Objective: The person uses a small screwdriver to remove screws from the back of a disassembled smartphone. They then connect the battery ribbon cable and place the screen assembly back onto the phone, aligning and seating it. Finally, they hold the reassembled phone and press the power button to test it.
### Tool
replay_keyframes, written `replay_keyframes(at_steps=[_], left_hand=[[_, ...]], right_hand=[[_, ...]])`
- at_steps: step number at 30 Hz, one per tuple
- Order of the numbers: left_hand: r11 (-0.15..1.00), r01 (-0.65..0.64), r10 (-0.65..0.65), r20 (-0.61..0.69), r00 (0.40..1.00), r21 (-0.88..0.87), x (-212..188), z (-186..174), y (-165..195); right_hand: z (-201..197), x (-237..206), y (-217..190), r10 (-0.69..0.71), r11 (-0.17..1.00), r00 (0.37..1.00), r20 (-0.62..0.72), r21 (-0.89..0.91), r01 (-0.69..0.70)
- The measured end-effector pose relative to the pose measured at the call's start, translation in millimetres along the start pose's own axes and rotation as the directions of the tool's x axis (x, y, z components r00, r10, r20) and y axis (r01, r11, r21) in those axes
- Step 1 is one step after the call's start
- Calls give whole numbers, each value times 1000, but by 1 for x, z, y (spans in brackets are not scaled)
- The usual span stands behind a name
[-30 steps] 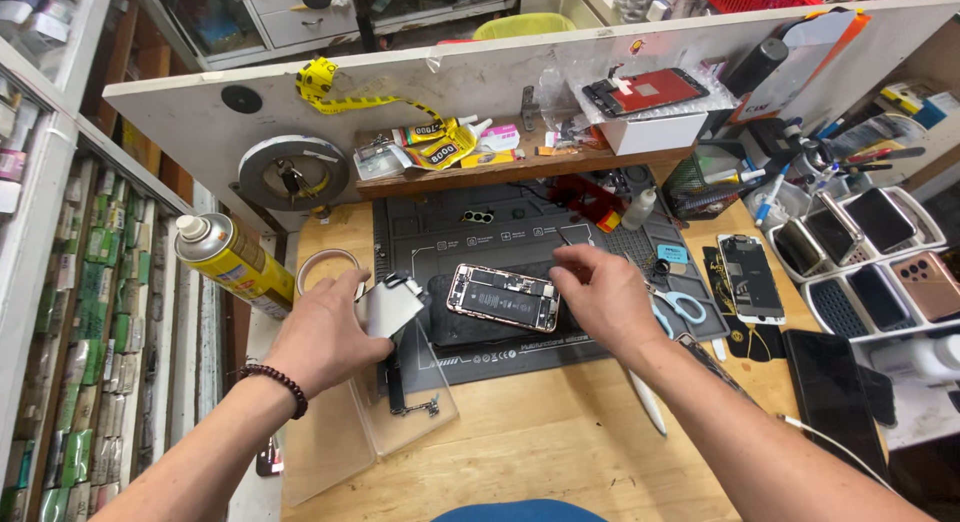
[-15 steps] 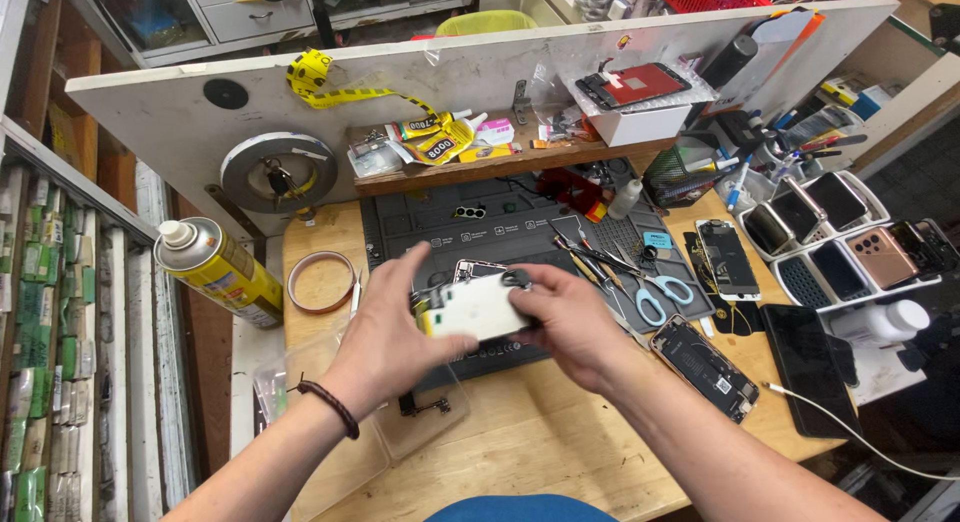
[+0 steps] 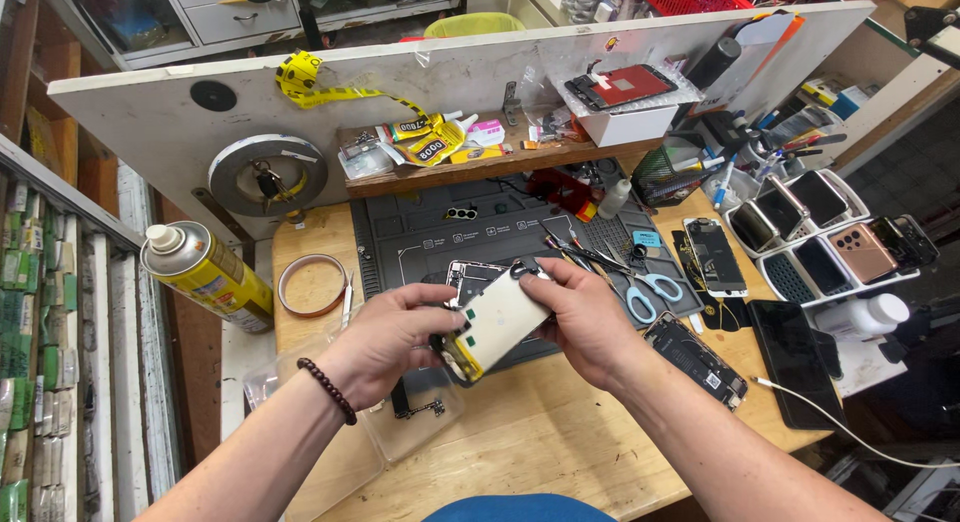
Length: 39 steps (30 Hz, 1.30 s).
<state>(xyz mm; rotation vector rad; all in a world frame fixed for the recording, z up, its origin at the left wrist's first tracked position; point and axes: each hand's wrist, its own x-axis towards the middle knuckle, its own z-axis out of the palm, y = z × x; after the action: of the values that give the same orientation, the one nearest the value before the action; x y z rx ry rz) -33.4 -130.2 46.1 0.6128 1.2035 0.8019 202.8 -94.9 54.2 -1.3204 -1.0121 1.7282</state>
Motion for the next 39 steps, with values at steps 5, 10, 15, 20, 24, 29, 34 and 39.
replay_keyframes(at_steps=[5, 10, 15, 20, 24, 29, 34, 39], left_hand=[[997, -76, 74, 69, 995, 30, 2, 3, -1], [994, -103, 103, 12, 995, -37, 4, 7, -3], [989, -146, 144, -60, 988, -26, 4, 18, -5], [957, -129, 175, -163, 971, 261, 9, 21, -8], [967, -105, 138, -131, 982, 232, 16, 21, -16], [982, -104, 120, -98, 988, 156, 22, 25, -19], [985, -100, 113, -93, 989, 142, 20, 33, -13], [989, -91, 102, -91, 991, 121, 17, 35, -7]], right_hand=[[4, 2, -7, -21, 998, 1000, 14, 67, 20], [10, -2, -14, 14, 945, 998, 64, 325, -34], [22, -6, -7, 33, 999, 996, 87, -10, -33], [18, -3, -6, -78, 949, 993, 94, -299, 103], [11, -4, -2, -63, 965, 996, 69, -249, 78], [1, -1, -1, -75, 974, 996, 45, -209, 83], [-7, 3, -7, -95, 964, 995, 37, -247, 101], [-9, 6, -15, -103, 953, 994, 49, -283, 112]])
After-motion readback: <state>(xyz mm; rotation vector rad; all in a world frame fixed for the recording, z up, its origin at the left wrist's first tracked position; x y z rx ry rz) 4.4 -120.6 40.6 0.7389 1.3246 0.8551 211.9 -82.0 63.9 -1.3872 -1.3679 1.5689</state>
